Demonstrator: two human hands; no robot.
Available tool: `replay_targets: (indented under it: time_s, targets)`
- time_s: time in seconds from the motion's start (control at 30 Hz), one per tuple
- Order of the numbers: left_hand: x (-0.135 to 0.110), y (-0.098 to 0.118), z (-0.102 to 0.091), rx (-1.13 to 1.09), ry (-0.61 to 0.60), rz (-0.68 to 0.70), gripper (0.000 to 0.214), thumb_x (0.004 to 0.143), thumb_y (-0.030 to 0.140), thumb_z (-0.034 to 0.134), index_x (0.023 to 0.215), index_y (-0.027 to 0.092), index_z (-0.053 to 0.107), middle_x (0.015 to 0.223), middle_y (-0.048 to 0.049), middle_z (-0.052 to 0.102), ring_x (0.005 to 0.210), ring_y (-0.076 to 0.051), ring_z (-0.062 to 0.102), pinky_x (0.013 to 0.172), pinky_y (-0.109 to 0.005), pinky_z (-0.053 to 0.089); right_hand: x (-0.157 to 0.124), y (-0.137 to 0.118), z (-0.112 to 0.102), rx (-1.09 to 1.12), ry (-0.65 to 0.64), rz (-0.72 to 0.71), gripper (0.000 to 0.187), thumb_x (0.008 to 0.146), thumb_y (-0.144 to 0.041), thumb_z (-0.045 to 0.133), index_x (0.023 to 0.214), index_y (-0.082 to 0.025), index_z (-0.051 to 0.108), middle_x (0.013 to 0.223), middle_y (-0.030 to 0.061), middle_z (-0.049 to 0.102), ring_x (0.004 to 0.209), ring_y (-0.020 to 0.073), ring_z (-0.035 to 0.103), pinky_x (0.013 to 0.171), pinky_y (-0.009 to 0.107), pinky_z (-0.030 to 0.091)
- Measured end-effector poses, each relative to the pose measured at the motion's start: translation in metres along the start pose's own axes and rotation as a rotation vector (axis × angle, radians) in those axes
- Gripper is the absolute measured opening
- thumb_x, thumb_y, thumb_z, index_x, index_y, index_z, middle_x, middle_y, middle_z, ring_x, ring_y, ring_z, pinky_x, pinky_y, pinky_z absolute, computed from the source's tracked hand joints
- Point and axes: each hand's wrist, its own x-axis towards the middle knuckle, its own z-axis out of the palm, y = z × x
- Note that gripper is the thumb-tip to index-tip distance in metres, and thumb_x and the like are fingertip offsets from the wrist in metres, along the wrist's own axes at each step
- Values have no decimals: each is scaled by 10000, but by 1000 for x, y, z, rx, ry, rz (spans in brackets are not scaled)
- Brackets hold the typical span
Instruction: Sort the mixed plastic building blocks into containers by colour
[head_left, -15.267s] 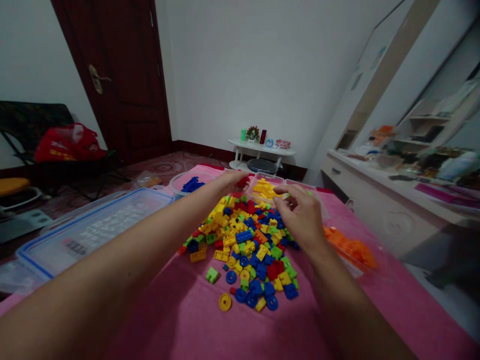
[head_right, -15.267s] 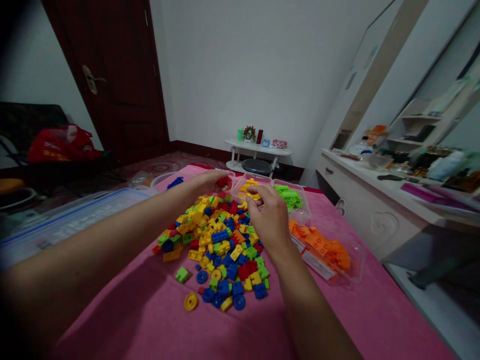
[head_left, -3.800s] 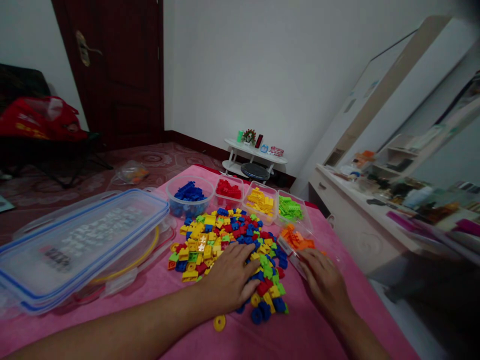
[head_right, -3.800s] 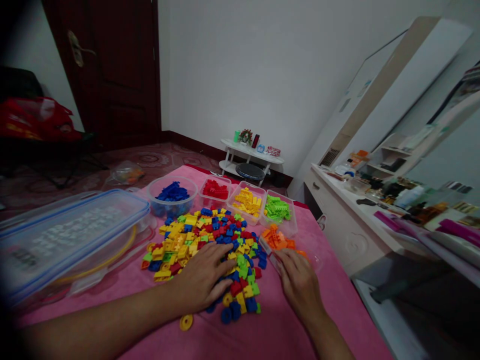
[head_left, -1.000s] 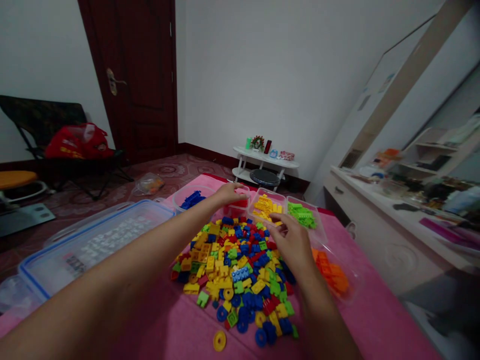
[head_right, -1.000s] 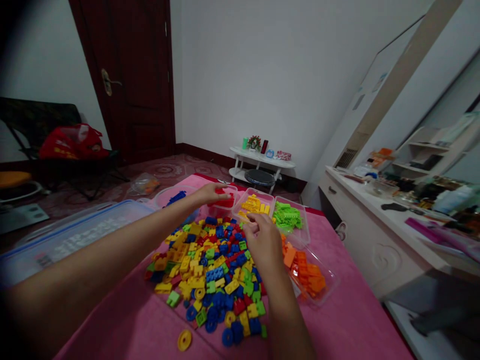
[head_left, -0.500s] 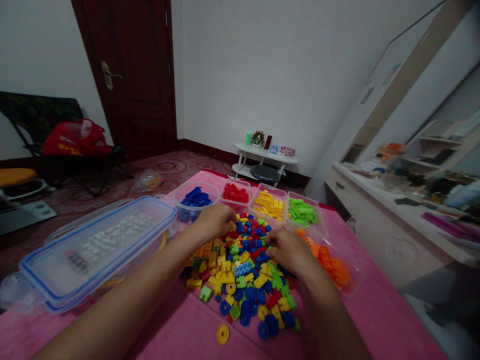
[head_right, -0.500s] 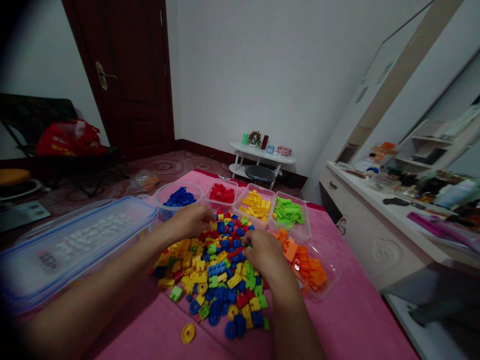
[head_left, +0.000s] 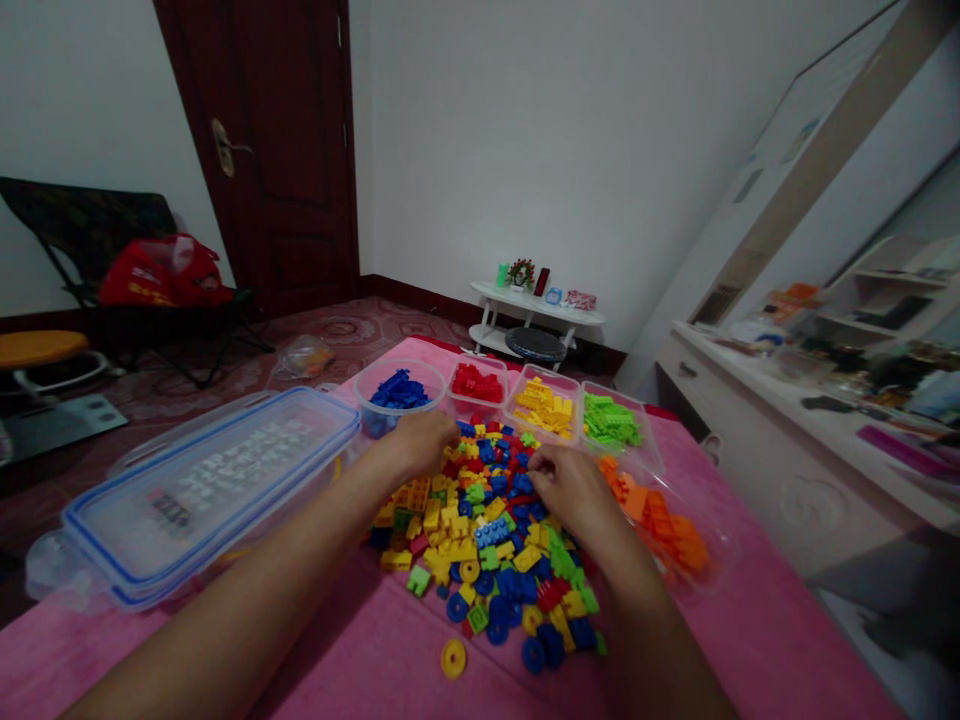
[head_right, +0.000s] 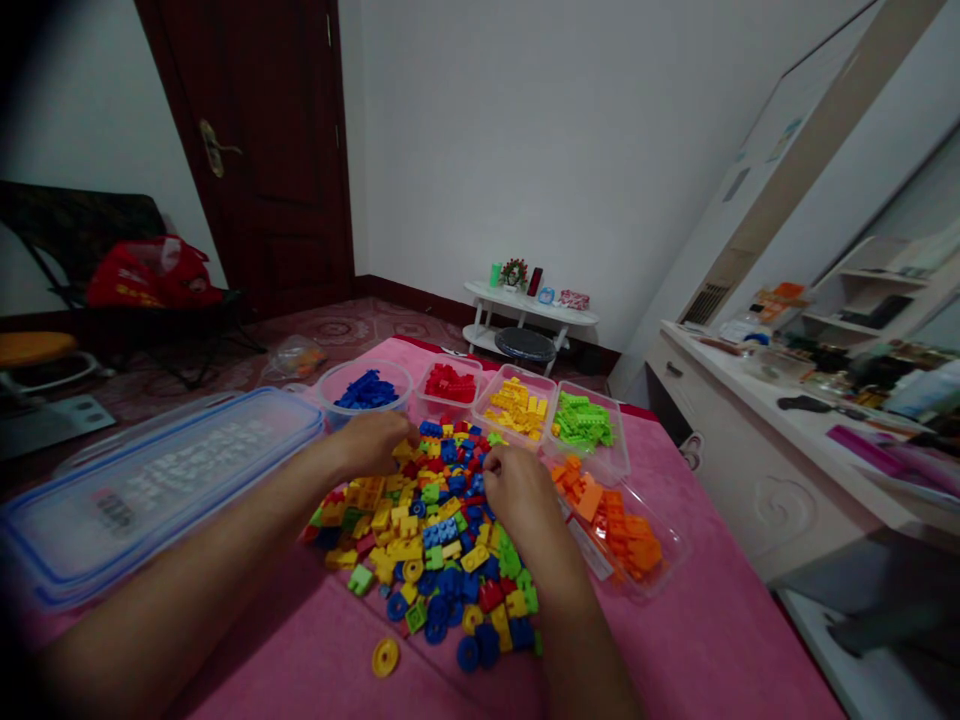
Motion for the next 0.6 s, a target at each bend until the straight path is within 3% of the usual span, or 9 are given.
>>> replay_targets:
  time_s: [0.13, 0.3, 0.43, 0.6]
  targets:
    - [-1, -3, 0, -50, 30, 8, 427, 603, 27, 563, 981, 173, 696, 1045, -113, 660, 999, -248, 601, 844, -304, 452, -1, -6, 17, -55, -1, -12, 375, 707, -305, 647, 1077, -245, 629, 1062, 66, 649, 959, 225, 595, 766, 299, 403]
    - [2, -2, -4, -235, 150, 93, 397, 592, 50, 545, 925, 188, 709, 932, -64, 688, 868, -204, 619, 759, -271, 453, -3, -6, 18, -60, -19, -5, 245, 712, -181, 562, 935, -230, 653, 980, 43, 675, 941, 211, 608, 780, 290, 397]
    - [11, 9, 0, -705, 106, 110, 305, 651, 153, 566, 927, 142, 696, 748, -24, 675, 648, -131, 583, 611, -229, 435, 0, -2, 5, -50, -25, 33, 226, 690, -193, 569, 881, -245, 679, 907, 22, 695, 829, 194, 622, 698, 270, 405]
    - [24, 23, 17, -1263, -3, 87, 260, 641, 176, 618, 882, 95, 673, 765, -38, 671, 630, -96, 560, 572, -199, 415, -1, 0, 1, -113, -35, 58, 268, 709, -256, 582, 953, -266, 692, 970, 41, 689, 866, 213, 621, 706, 283, 404]
